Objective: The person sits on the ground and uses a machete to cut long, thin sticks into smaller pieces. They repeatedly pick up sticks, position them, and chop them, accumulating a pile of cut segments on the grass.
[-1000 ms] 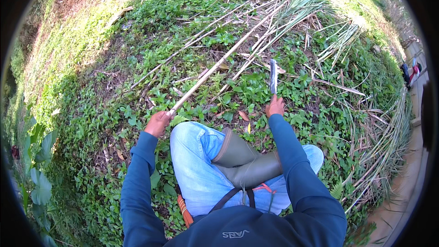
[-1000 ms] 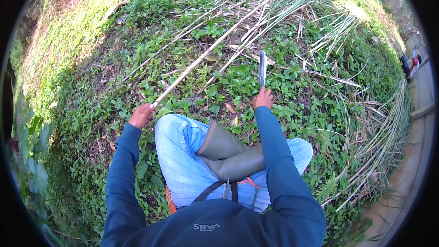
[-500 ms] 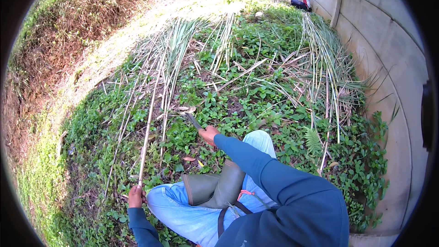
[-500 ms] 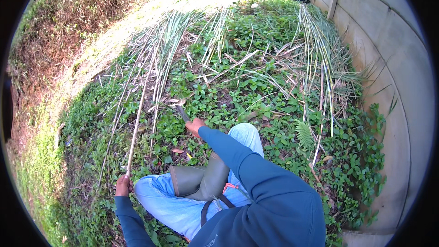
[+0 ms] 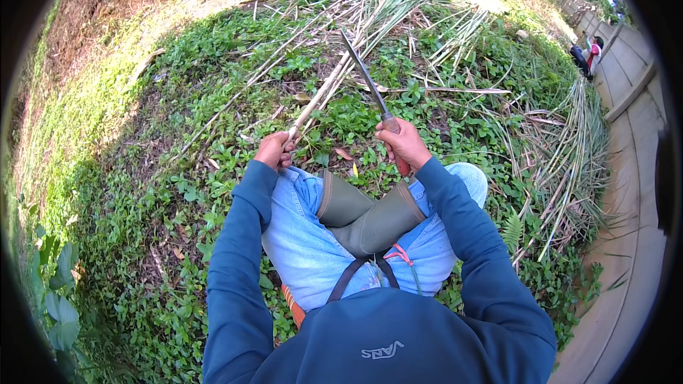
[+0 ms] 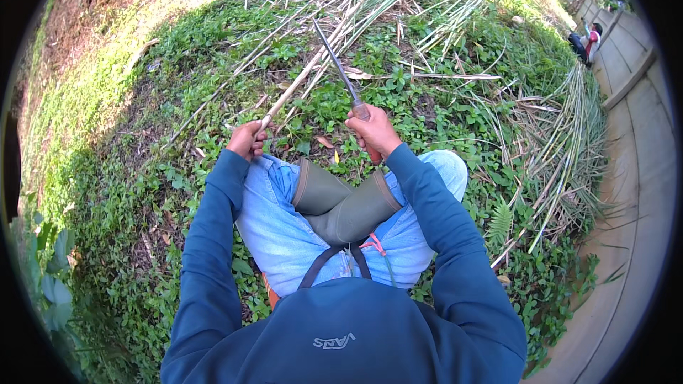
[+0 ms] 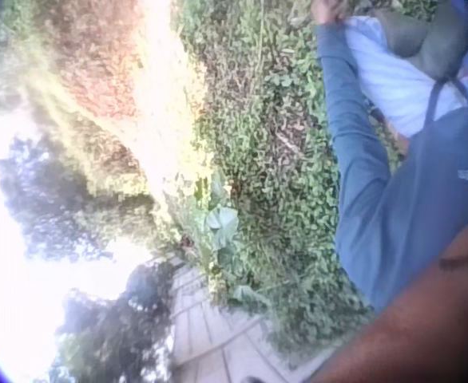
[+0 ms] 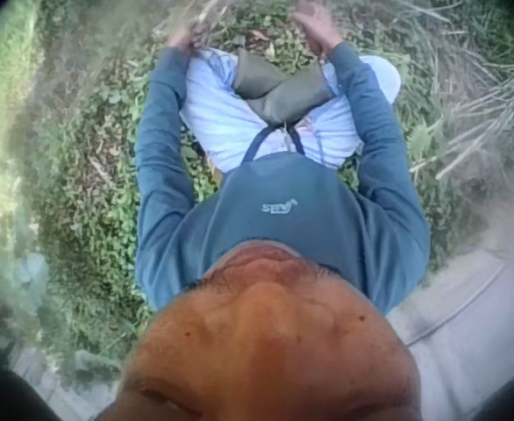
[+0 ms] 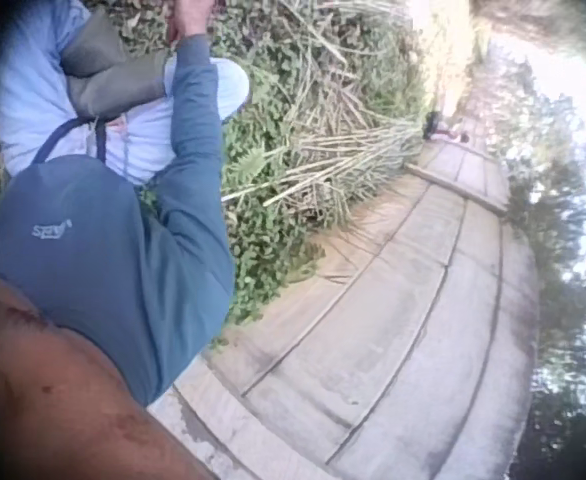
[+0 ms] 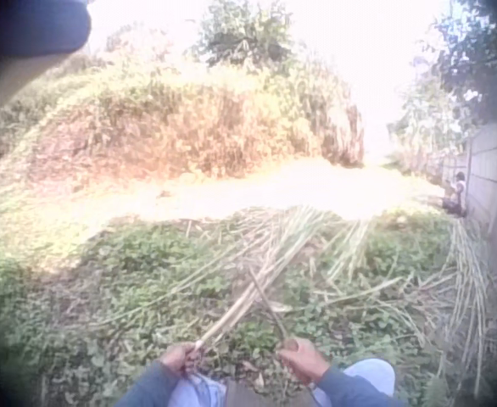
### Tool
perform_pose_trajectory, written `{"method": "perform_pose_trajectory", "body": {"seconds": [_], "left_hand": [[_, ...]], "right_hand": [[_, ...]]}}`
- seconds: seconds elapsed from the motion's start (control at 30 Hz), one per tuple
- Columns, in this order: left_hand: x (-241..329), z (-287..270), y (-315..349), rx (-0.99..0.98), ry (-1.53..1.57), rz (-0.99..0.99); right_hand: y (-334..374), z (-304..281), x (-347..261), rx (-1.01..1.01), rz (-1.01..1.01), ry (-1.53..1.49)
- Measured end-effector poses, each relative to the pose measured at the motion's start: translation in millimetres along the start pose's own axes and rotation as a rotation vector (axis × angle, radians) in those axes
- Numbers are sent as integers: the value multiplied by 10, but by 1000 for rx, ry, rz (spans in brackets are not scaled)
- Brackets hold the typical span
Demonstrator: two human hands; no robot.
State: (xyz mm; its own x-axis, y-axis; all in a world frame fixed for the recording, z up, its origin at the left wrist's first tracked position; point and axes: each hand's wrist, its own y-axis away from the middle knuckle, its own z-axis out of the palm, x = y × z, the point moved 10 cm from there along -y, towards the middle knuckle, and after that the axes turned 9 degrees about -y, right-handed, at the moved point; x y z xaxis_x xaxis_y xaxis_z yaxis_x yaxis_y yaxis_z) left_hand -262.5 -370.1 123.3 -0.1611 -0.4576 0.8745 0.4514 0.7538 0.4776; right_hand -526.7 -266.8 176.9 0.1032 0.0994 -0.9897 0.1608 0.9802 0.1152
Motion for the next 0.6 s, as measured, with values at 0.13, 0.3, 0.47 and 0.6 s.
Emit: {"method": "perform_pose_trajectory", "body": {"seconds": [0.13, 0.3, 0.47, 0.6], "left_hand": [[-25, -310, 81, 0, 83, -6], [-303, -775, 260, 145, 19, -4], [-572, -955, 309, 96, 37, 62], [-625, -1094, 237, 151, 104, 37]], "right_hand": [[63, 565, -38, -11, -95, 614], [-89, 1274, 290, -180, -264, 983], [-799, 817, 699, -9, -113, 961], [-363, 1526, 679, -359, -399, 1048]]}}
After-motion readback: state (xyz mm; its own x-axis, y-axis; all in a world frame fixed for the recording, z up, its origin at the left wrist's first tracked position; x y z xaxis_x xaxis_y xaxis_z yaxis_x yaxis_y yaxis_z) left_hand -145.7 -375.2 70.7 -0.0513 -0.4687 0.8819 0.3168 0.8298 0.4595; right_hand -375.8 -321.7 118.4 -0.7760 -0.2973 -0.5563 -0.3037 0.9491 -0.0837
